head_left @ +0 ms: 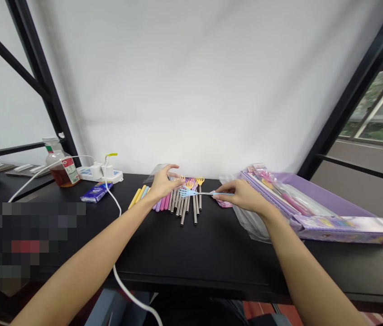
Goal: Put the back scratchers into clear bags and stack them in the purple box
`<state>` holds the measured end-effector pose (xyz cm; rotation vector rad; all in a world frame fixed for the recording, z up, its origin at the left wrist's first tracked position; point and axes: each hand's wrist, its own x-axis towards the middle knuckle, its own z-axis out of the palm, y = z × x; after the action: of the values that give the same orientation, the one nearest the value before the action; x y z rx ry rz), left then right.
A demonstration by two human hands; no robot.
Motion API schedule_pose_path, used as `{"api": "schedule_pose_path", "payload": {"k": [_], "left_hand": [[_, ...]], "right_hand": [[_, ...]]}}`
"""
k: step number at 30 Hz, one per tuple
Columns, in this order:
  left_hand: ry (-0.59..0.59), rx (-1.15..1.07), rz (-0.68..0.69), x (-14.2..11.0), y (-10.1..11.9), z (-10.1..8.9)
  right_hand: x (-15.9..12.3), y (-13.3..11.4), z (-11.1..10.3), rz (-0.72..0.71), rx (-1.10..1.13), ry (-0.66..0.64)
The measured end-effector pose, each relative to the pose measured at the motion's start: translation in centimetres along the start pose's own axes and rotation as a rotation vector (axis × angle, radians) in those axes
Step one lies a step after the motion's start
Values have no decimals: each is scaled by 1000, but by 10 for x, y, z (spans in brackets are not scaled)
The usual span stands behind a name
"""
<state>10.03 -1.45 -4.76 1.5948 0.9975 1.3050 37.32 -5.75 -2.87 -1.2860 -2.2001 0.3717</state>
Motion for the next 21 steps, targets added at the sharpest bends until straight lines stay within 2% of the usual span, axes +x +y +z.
{"api": "schedule_pose_path", "payload": {"k": [4,11,17,21], "left_hand": [[16,69,-2,-1,2,2],[71,318,62,-3,5,1],[77,454,59,-5,7,2],[111,513,95,-4,8,4]], "right_hand": [[0,0,1,7,21,-16],[-2,-10,3,75,99,-119],[0,-9,4,2,-29,19],[2,-5,4,-5,-55,45]]}}
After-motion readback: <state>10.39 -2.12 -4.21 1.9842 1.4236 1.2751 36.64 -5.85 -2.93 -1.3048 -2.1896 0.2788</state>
